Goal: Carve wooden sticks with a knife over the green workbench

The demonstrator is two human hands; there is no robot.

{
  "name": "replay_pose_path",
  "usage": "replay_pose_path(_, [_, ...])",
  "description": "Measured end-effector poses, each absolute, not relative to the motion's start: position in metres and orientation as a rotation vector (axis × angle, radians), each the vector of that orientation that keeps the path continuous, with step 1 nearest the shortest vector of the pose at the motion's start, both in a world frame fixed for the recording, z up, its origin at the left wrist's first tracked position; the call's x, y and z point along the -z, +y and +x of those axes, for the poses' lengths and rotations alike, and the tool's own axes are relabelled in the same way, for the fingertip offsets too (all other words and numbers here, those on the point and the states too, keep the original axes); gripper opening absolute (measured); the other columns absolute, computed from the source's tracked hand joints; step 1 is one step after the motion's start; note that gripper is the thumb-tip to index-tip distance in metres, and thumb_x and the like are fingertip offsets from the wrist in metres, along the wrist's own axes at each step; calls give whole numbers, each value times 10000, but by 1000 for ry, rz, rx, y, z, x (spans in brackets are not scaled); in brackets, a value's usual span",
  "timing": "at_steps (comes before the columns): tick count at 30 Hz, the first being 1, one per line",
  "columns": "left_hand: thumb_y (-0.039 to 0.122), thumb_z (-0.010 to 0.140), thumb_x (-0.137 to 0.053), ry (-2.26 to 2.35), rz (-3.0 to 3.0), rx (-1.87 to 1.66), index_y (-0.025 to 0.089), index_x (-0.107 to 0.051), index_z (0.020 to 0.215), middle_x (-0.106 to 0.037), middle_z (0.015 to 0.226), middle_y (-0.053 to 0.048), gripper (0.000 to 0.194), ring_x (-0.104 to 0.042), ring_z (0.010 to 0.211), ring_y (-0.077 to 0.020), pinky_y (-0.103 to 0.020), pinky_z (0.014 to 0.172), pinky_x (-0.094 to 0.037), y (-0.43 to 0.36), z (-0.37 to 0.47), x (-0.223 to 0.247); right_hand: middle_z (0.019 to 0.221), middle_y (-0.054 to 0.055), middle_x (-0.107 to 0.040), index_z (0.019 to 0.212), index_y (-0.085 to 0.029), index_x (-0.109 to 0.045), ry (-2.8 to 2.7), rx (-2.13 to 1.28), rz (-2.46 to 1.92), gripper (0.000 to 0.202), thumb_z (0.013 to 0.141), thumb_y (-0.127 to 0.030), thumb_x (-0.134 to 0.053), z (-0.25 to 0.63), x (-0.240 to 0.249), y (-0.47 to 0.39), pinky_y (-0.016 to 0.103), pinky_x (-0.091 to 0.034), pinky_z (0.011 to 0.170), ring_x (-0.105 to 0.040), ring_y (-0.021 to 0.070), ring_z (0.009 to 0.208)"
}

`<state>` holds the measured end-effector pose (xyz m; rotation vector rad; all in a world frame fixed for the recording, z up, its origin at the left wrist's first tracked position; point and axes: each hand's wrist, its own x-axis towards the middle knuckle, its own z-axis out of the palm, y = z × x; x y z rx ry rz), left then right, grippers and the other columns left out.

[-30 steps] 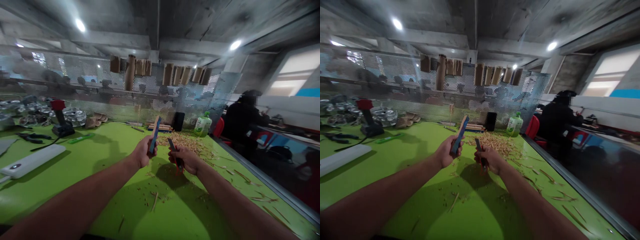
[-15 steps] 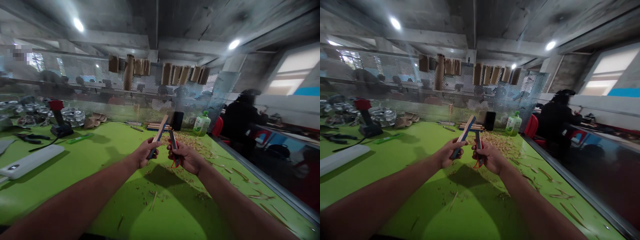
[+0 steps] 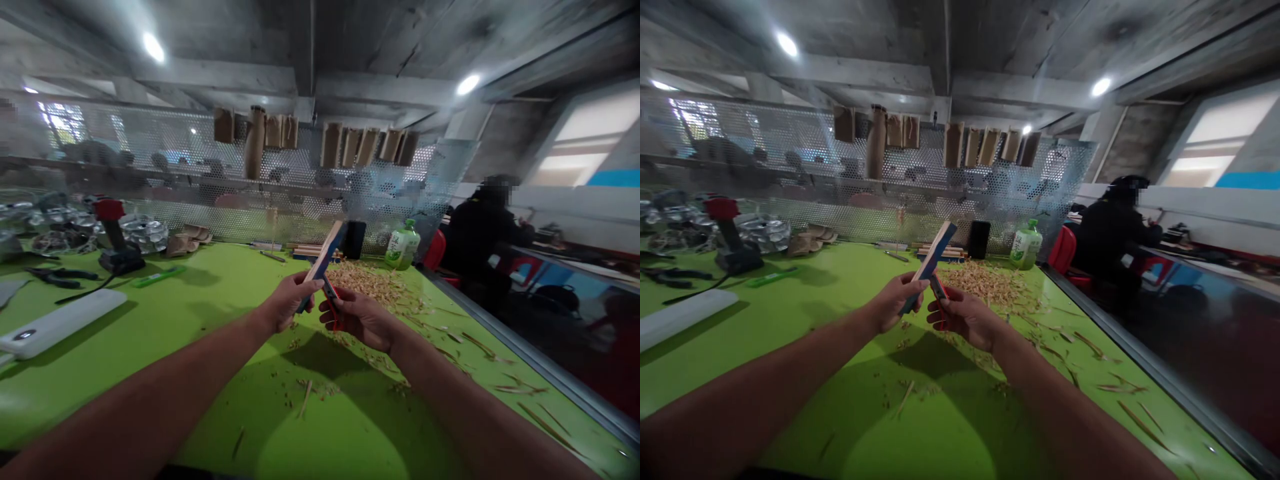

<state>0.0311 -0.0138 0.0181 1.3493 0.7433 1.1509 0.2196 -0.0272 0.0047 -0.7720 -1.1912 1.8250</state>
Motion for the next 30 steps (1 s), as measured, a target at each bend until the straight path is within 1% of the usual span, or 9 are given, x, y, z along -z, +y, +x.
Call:
replay_pose_path(2, [378, 724, -695, 724, 1362, -1166, 129, -638, 917, -511, 595, 35, 320, -454, 471, -66, -208, 471, -358, -11, 28, -18, 934, 40, -666, 1111, -205, -585, -1221, -1821, -745, 398, 749, -237, -746, 218, -4, -27, 279, -529, 715, -665, 141, 758])
replay_pose_path(5, [385, 730, -689, 695, 1393, -1155, 128, -637, 933, -518, 614, 29, 332, -462, 472, -68, -206, 458, -351, -9, 26, -16, 866, 19, -642, 1034, -192, -607, -1251, -1739, -755, 354, 728, -268, -767, 215, -2, -26, 246, -509, 649, -615, 101, 665])
replay_pose_path(9, [379, 726, -693, 648, 1484, -1113, 129, -652, 993, -520, 637, 25, 368, -457, 472, -68, -207, 448, -364, -12, 29, -15, 785, 0, -612, 954, -186, -603, -1247, -1648, -805, 360, 689, -342, -790, 211, -1, -25, 254, -492, 590, -569, 99, 600])
replay_pose_path(17, [372, 733, -671, 666, 1501, -1074, 122, -671, 1007, -501, 573, 28, 371, -427, 460, -70, -202, 447, -377, -20, 33, -18, 582, -70, -496, 810, -203, -519, -1221, -1456, -918, 443, 615, -490, -795, 204, -3, -27, 203, -374, 415, -398, 60, 439])
replay_pose_path(22, [347, 739, -676, 679, 1528, -1002, 155, -662, 1080, -497, 601, 33, 392, -436, 479, -66, -189, 455, -369, -25, 33, -20, 476, -91, -427, 667, -205, -437, -1245, -1350, -989, 487, 631, -571, -756, 206, -1, -26, 194, -292, 347, -311, 43, 357])
replay_pose_path(24, [348, 734, -683, 656, 1533, -983, 160, -658, 1090, -495, 625, 32, 402, -441, 496, -66, -189, 467, -383, -26, 33, -21, 462, -91, -427, 655, -204, -433, -1259, -1342, -1000, 477, 647, -561, -749, 208, -1, -27, 192, -296, 345, -320, 43, 348])
replay_pose_path(26, [362, 734, -682, 651, 1538, -965, 158, -661, 1070, -500, 634, 28, 394, -443, 497, -65, -187, 468, -384, -26, 32, -21, 484, -72, -486, 686, -199, -472, -1290, -1342, -1017, 430, 666, -533, -743, 210, -2, -28, 199, -340, 366, -396, 58, 362])
replay_pose_path(28, [376, 729, -686, 642, 1544, -930, 152, -662, 1037, -523, 655, 18, 382, -453, 499, -65, -186, 462, -378, -26, 33, -20, 552, -38, -571, 765, -191, -532, -1338, -1357, -1015, 360, 675, -469, -743, 210, -4, -30, 211, -392, 398, -496, 87, 410])
replay_pose_path(30, [385, 705, -709, 626, 1528, -905, 143, -658, 1001, -541, 680, 8, 385, -460, 502, -65, -188, 456, -378, -26, 34, -19, 587, -28, -597, 831, -185, -564, -1380, -1398, -983, 296, 672, -374, -727, 209, -6, -32, 216, -412, 403, -527, 100, 428])
